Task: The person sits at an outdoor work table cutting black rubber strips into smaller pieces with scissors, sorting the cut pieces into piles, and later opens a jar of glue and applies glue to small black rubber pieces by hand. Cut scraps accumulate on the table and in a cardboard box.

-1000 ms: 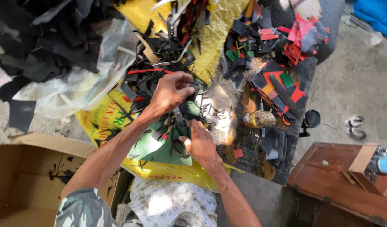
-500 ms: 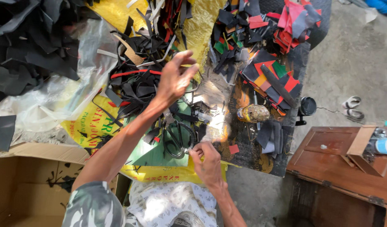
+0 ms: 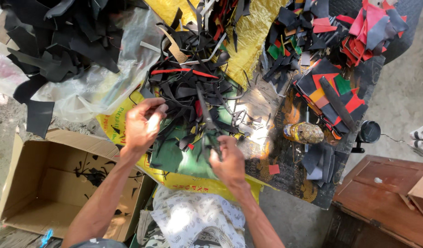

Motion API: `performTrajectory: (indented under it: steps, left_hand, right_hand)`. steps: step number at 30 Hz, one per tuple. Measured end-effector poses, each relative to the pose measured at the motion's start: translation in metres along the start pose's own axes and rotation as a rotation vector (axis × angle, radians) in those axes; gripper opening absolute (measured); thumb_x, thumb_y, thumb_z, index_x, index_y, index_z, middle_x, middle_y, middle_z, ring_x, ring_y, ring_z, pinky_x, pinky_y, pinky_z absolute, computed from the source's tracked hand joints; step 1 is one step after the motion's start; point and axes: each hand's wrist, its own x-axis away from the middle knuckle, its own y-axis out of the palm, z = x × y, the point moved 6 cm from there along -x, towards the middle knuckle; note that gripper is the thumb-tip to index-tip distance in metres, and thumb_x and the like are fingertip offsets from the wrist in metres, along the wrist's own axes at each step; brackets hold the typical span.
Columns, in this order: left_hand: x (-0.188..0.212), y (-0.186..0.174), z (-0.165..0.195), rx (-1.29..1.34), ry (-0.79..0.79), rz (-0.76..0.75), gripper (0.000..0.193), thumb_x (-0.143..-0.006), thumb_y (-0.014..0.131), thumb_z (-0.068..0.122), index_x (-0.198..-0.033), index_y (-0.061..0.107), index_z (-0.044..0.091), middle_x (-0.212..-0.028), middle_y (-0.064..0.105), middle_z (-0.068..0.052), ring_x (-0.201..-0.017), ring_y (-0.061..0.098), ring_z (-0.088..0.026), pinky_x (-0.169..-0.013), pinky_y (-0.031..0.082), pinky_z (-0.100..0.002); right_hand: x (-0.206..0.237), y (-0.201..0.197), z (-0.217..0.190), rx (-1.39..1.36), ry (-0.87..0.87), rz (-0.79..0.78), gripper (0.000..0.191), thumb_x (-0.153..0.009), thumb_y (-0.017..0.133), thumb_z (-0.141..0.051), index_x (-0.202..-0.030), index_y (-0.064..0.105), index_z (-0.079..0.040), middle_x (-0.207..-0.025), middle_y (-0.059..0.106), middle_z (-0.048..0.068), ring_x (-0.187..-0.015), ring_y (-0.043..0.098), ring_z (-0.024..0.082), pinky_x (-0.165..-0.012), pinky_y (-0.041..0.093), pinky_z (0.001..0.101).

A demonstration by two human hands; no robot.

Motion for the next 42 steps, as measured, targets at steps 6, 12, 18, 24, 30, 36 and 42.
performTrajectory:
  steps: [6, 12, 18, 24, 30, 36, 42]
  left_hand:
    - [0.026, 0.101, 0.022, -0.498, 0.766, -0.287, 0.037, -0.091, 0.074, 0.018, -0.126, 0.062, 0.013, -0.124, 0.064, -0.014, -0.117, 0.060, -0.035, -0.100, 0.049, -0.047]
    - [0.002, 0.150, 0.013, -0.708, 1.170, -0.469, 0.043, -0.091, 0.068, 0.018, -0.131, 0.061, 0.005, -0.153, 0.045, -0.022, -0.149, 0.035, -0.042, -0.123, 0.021, -0.063]
    - [-0.043, 0.132, -0.001, -0.982, 1.113, -0.446, 0.032, -0.086, 0.062, 0.013, -0.114, 0.068, -0.002, -0.146, 0.051, -0.021, -0.143, 0.039, -0.042, -0.119, 0.027, -0.059]
    - [-0.074, 0.070, -0.005, -1.195, 1.021, -0.428, 0.024, -0.085, 0.064, 0.013, -0.103, 0.072, 0.000, -0.138, 0.057, -0.016, -0.140, 0.045, -0.036, -0.123, 0.028, -0.053]
    - [-0.115, 0.028, 0.015, -1.368, 0.950, -0.254, 0.025, -0.081, 0.067, 0.011, -0.104, 0.076, 0.005, -0.138, 0.061, -0.010, -0.141, 0.044, -0.035, -0.123, 0.023, -0.057]
    - [-0.112, 0.049, 0.035, -1.630, 0.544, -0.520, 0.024, -0.076, 0.067, 0.009, -0.098, 0.076, 0.004, -0.127, 0.062, -0.018, -0.139, 0.042, -0.040, -0.117, 0.021, -0.062]
    - [0.030, 0.113, 0.050, -0.678, 1.111, -0.426, 0.050, -0.079, 0.067, 0.009, -0.128, 0.059, 0.004, -0.141, 0.054, -0.027, -0.133, 0.051, -0.042, -0.112, 0.039, -0.055]
  right_hand:
    - [0.038, -0.064, 0.057, -0.422, 0.101, 0.242, 0.035, -0.088, 0.066, 0.004, -0.119, 0.051, 0.000, -0.096, 0.066, 0.004, -0.081, 0.065, 0.009, -0.068, 0.055, 0.0213]
    - [0.058, -0.081, 0.097, -0.373, 0.186, 0.360, 0.034, -0.091, 0.071, 0.000, -0.119, 0.053, 0.000, -0.096, 0.063, 0.004, -0.080, 0.060, 0.009, -0.067, 0.051, 0.0213]
    - [0.055, -0.074, 0.085, -0.225, 0.192, 0.319, 0.031, -0.090, 0.072, -0.001, -0.116, 0.056, 0.000, -0.088, 0.060, 0.001, -0.072, 0.053, 0.007, -0.062, 0.047, 0.0234]
    - [0.020, -0.086, 0.062, 0.201, 0.159, 0.251, 0.031, -0.086, 0.074, -0.005, -0.112, 0.058, -0.001, -0.072, 0.060, 0.004, -0.058, 0.054, 0.013, -0.058, 0.048, 0.0298]
    - [0.016, -0.082, 0.058, 0.228, 0.107, 0.219, 0.034, -0.084, 0.075, -0.006, -0.113, 0.058, -0.001, -0.072, 0.059, 0.007, -0.058, 0.055, 0.017, -0.057, 0.049, 0.0350]
    - [0.016, -0.080, 0.057, 0.278, 0.104, 0.172, 0.035, -0.081, 0.078, -0.006, -0.109, 0.058, -0.001, -0.072, 0.058, 0.008, -0.059, 0.055, 0.020, -0.059, 0.048, 0.0367]
    - [0.014, -0.083, 0.054, 0.241, 0.049, 0.271, 0.032, -0.081, 0.074, -0.002, -0.109, 0.059, -0.001, -0.073, 0.057, 0.008, -0.060, 0.055, 0.020, -0.059, 0.049, 0.0369]
